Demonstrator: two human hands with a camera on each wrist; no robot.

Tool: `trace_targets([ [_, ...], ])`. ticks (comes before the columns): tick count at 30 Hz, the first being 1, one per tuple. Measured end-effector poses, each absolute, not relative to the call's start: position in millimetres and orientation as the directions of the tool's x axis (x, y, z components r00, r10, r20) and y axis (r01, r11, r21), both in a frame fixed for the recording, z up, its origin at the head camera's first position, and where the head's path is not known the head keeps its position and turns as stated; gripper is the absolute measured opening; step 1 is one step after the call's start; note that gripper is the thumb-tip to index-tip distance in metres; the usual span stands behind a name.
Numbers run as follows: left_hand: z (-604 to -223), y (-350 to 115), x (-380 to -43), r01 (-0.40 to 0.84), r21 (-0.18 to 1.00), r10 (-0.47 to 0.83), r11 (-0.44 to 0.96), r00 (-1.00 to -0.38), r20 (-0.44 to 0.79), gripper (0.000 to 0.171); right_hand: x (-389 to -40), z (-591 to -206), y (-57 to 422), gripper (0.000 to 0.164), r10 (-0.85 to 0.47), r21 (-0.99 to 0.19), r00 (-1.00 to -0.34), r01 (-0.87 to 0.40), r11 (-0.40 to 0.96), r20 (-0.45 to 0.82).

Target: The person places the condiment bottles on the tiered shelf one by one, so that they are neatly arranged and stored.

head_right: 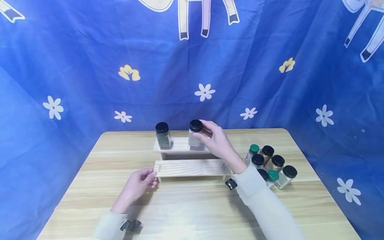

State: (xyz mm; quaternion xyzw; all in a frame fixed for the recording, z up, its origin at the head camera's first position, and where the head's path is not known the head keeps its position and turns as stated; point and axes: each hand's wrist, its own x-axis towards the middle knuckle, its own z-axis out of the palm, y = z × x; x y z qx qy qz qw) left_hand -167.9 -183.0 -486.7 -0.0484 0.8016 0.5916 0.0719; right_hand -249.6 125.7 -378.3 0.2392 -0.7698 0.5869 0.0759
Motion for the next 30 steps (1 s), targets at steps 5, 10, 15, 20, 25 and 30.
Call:
trace_targets([
  [5, -488, -182, -168, -0.155, 0.946, 0.011, 0.285, -0.986, -0.165, 0.029, -258, -384, 107, 0.044, -0.311, -0.868, -0.867, -0.458, 0.189, 0.390],
  [10, -488, -182, -167, -0.156, 0.947, 0.009, 0.281, -0.986, -0.166, 0.029, -262, -388, 94, 0.043, -0.324, -0.873, -0.869, -0.447, 0.193, 0.373],
  [15, -487, -183, -167, -0.150, 0.945, 0.009, 0.292, -0.987, -0.160, 0.030, -265, -393, 86, 0.044, -0.326, -0.878, -0.876, -0.432, 0.204, 0.356],
  [20, -486, -181, -166, -0.142, 0.943, 0.012, 0.302, -0.988, -0.153, 0.031, -268, -396, 83, 0.042, -0.315, -0.869, -0.879, -0.437, 0.234, 0.358],
  [25, -485, -180, -165, -0.144, 0.943, 0.008, 0.301, -0.988, -0.153, 0.030, -268, -394, 81, 0.044, -0.317, -0.884, -0.887, -0.413, 0.222, 0.335],
  [30, -487, -181, -165, -0.141, 0.942, 0.007, 0.304, -0.989, -0.150, 0.029, -269, -394, 79, 0.046, -0.303, -0.889, -0.896, -0.399, 0.224, 0.325],
])
